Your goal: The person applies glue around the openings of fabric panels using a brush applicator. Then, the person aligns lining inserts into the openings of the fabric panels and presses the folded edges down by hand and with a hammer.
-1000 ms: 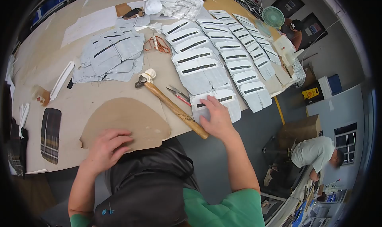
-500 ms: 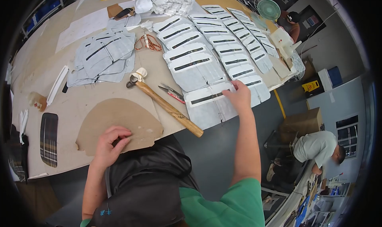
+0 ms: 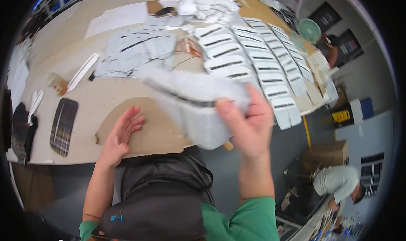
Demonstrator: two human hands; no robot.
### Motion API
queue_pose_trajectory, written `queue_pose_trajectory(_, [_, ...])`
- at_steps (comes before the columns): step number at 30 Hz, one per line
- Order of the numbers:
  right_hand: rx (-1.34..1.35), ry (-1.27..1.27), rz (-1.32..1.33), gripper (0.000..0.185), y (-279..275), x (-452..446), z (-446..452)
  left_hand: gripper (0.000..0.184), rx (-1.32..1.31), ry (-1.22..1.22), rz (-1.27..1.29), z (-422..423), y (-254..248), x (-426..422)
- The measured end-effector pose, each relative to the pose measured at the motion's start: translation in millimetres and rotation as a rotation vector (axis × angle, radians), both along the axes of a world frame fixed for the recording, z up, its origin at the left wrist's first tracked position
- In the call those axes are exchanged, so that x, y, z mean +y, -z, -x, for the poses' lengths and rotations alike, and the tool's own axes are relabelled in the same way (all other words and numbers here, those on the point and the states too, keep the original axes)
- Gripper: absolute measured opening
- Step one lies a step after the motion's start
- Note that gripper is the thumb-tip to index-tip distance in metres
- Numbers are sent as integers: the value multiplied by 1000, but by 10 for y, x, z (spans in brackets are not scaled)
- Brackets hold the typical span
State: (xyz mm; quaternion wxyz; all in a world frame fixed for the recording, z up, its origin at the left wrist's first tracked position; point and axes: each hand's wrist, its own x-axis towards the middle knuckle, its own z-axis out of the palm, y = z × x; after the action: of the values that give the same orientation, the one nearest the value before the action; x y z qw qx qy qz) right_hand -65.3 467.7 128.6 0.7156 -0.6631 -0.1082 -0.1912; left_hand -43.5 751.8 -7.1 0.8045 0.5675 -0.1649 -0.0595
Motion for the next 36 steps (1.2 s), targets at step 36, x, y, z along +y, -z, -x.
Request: queue_pose_trajectory(36, [569, -473, 481, 30, 1186, 817, -615, 35, -609, -287, -1051, 186, 87, 89])
